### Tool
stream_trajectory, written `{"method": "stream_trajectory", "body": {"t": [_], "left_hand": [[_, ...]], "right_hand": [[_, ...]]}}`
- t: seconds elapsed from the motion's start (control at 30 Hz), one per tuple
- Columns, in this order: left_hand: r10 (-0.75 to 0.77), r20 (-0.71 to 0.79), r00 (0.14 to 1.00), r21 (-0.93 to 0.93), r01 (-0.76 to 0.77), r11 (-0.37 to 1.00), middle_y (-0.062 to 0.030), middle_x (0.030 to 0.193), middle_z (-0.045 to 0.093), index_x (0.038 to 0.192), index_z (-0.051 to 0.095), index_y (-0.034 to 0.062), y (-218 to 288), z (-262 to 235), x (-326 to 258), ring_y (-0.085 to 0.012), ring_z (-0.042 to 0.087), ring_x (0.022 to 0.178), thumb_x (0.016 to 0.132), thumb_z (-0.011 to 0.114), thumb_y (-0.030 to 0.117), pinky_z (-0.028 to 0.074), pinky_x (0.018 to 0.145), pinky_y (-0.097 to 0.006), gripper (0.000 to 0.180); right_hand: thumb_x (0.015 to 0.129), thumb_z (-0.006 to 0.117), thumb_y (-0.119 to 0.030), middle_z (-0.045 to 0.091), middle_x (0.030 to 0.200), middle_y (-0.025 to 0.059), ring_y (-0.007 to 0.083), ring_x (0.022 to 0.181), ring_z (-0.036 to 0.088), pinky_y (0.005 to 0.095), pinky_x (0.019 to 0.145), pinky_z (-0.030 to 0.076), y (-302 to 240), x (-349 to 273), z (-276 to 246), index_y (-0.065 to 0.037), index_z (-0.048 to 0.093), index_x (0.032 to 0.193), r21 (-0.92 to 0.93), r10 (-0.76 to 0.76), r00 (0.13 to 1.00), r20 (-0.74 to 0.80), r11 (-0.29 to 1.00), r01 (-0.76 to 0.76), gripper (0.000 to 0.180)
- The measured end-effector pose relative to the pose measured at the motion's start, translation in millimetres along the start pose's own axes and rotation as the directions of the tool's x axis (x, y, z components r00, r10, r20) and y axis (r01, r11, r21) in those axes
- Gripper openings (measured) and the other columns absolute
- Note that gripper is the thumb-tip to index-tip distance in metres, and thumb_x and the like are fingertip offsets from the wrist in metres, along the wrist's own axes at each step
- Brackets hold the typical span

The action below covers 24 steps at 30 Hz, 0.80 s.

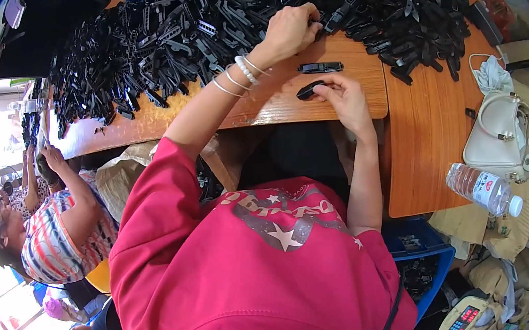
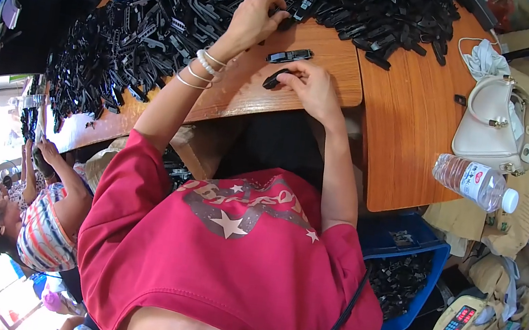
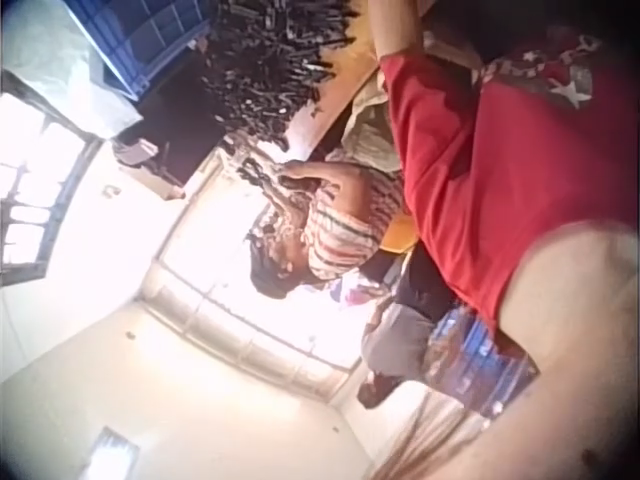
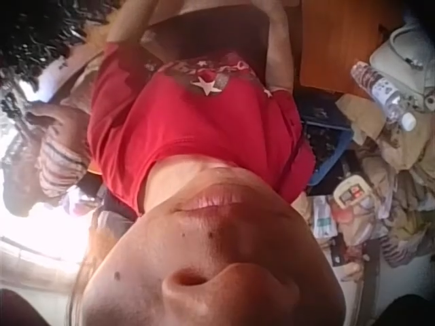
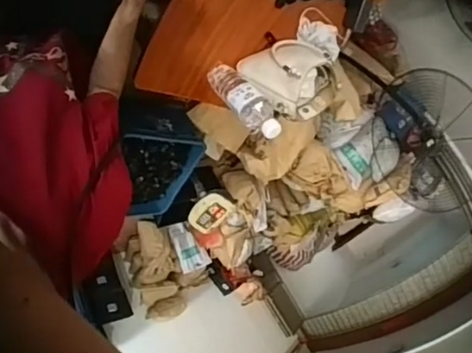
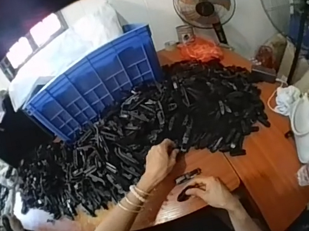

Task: Inspecting and sorting black plastic clips on a wooden workstation in a factory-like environment.

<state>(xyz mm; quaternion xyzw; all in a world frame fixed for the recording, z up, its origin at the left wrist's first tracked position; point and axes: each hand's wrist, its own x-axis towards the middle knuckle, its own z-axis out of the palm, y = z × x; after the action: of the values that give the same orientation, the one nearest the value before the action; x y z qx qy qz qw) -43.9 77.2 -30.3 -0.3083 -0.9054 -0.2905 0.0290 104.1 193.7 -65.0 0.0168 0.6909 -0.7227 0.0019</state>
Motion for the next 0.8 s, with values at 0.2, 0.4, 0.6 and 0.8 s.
{"method": "stream_trajectory", "body": {"t": [0.2, 0.4, 0.6, 0.8], "left_hand": [[-0.035, -0.016, 0.999, -0.098, 0.033, 0.995, -0.0155, 0.073, 0.065, 0.084, 0.068, 0.0069, -5, -32, 14, -0.0312, 0.064, 0.071, 0.078, 0.062, 0.021, 0.051, 0.068, -0.038, 0.016], [-0.129, -0.170, 0.977, -0.151, 0.103, 0.983, -0.0134, 0.075, 0.067, 0.089, 0.067, 0.0012, -44, -88, 17, -0.0214, 0.065, 0.067, 0.075, 0.069, 0.022, 0.050, 0.064, -0.031, 0.025], [-0.068, 0.048, 0.996, -0.077, 0.072, 0.994, -0.0146, 0.076, 0.066, 0.085, 0.069, 0.0060, -52, -78, 14, -0.0300, 0.064, 0.074, 0.076, 0.065, 0.019, 0.049, 0.069, -0.034, 0.017], [-0.038, -0.054, 0.998, 0.476, 0.059, 0.878, -0.0177, 0.075, 0.064, 0.079, 0.066, 0.0057, -47, -50, 19, -0.0338, 0.063, 0.073, 0.075, 0.060, 0.018, 0.052, 0.064, -0.041, 0.015]], "right_hand": [[0.082, 0.059, -0.003, 0.057, 0.112, 0.0066, 0.0154, 0.097, 0.056, 0.0267, 0.081, 0.045, -8, 17, 3, 0.004, 0.063, 0.091, -0.289, -0.206, 0.979, -0.002, 0.937, 0.197, 0.012], [0.080, 0.063, -0.007, 0.057, 0.113, 0.0091, 0.0187, 0.090, 0.060, 0.0279, 0.074, 0.050, -1, 19, -4, 0.003, 0.063, 0.089, -0.257, -0.155, 0.988, 0.009, 0.955, 0.152, 0.014], [0.081, 0.062, -0.005, 0.056, 0.114, 0.0093, 0.0173, 0.092, 0.061, 0.0266, 0.076, 0.049, -5, 28, 2, 0.003, 0.063, 0.091, -0.179, -0.138, 0.990, -0.033, 0.975, 0.130, 0.013], [0.083, 0.060, -0.001, 0.061, 0.094, 0.0077, 0.0125, 0.084, 0.059, 0.0229, 0.077, 0.046, 0, 13, 1, 0.005, 0.062, 0.096, -0.067, -0.113, 0.987, -0.112, 0.992, 0.106, 0.014]]}}
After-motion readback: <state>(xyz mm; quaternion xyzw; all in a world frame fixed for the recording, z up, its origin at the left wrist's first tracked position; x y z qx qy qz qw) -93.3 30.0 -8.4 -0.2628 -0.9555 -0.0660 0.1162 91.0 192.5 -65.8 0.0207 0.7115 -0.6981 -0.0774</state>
